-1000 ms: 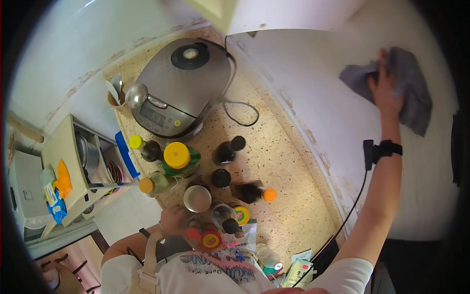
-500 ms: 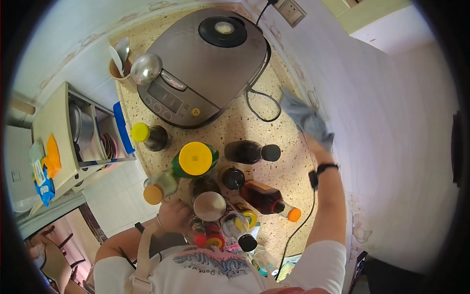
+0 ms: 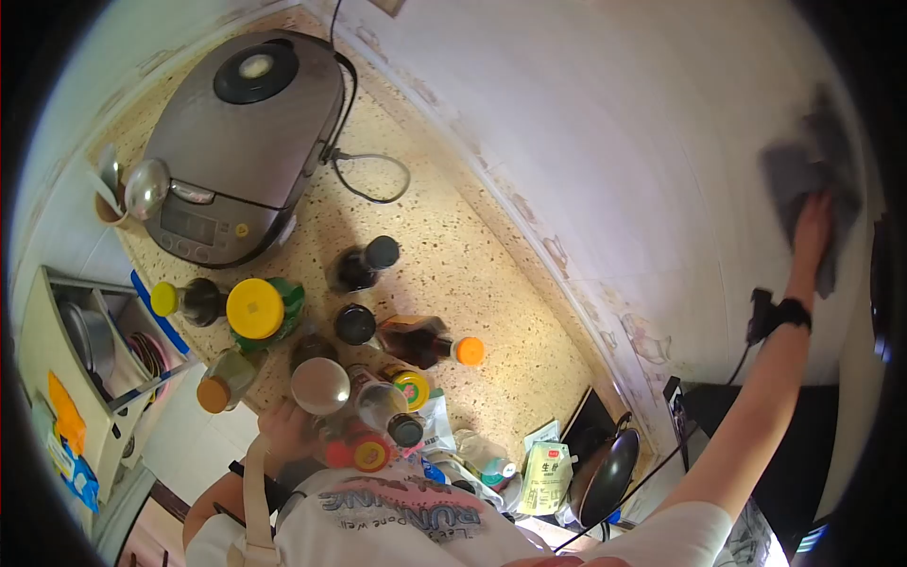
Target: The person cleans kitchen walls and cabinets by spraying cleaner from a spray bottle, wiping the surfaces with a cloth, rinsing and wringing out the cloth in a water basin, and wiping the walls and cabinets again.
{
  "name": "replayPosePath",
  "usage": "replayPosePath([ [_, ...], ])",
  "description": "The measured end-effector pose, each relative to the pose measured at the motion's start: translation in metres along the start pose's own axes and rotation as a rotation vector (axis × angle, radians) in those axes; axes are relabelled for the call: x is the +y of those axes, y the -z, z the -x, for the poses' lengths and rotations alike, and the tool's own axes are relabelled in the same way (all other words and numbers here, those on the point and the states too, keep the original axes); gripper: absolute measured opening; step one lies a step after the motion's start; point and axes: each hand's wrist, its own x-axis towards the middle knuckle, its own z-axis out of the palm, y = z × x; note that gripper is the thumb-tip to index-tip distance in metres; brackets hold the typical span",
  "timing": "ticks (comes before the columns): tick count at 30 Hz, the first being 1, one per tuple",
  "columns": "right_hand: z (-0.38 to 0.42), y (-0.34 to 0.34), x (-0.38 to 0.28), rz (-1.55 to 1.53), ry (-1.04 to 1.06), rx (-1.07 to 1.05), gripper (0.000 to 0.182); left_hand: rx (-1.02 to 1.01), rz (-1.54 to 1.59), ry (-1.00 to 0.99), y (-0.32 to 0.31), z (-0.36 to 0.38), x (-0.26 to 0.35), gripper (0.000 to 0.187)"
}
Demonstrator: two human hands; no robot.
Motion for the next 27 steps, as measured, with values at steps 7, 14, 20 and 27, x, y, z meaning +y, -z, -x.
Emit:
replayPosePath([
  [7,0.063,0.035,-0.096,0.288,0.098,-0.008,0.047,-0.065,-0.058,-0.017,-0.005,-0.002,0.003,0.026],
  [14,0.410,-0.019,-0.258,-0.669,0.163,-0.477,0.056,-0.097,-0.196,0.073,-0.018,0.013,-0.007,0.038],
  [20,0.487,0.002,-0.245,-1.045,0.309,-0.405,0.060,-0.032,-0.221,-0.085,-0.025,0.014,-0.010,0.038],
  [27,0.241,-0.026,-0.041,-1.116,-0.525,0.071,0.076,-0.149,-0.206,-0.078,-0.022,0.014,-0.011,0.053],
])
